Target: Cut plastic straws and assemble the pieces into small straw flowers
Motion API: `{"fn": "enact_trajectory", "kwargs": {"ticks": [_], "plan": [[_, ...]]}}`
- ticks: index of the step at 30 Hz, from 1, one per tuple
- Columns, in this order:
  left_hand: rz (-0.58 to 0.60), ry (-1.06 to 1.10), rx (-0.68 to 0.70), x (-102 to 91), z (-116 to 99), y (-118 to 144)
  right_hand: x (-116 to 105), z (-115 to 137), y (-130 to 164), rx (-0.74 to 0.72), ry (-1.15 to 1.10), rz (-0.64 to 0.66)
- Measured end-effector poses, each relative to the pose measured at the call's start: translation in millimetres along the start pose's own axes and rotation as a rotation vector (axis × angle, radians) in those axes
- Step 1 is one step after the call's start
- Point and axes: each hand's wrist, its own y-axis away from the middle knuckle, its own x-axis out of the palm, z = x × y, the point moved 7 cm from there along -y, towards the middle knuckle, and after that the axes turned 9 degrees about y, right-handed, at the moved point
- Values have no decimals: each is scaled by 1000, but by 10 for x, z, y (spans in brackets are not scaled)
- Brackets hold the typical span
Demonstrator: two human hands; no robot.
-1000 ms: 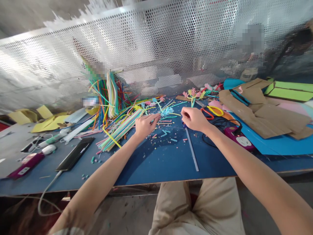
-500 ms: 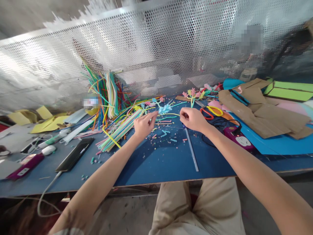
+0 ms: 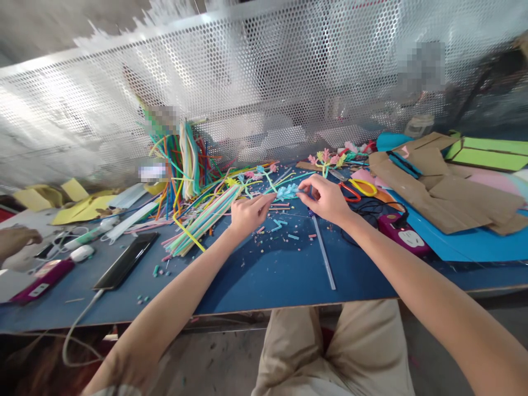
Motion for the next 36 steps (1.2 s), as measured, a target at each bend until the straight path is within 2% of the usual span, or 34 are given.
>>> {"fn": "enact_trajectory", "kwargs": {"ticks": [13, 20, 26, 31, 36], "plan": [[44, 16, 58, 26, -63, -6, 40, -24, 4, -13, 14, 47], [56, 37, 8, 78, -30, 19, 69, -65, 5, 14, 57, 44], [76, 114, -50, 84, 20, 24, 34, -20, -13, -53, 55, 31], [46, 114, -47, 66, -23, -13, 70, -12, 3, -57, 1, 102], [31, 90, -44, 61, -65, -18, 93, 32, 13, -78, -16, 96]]}}
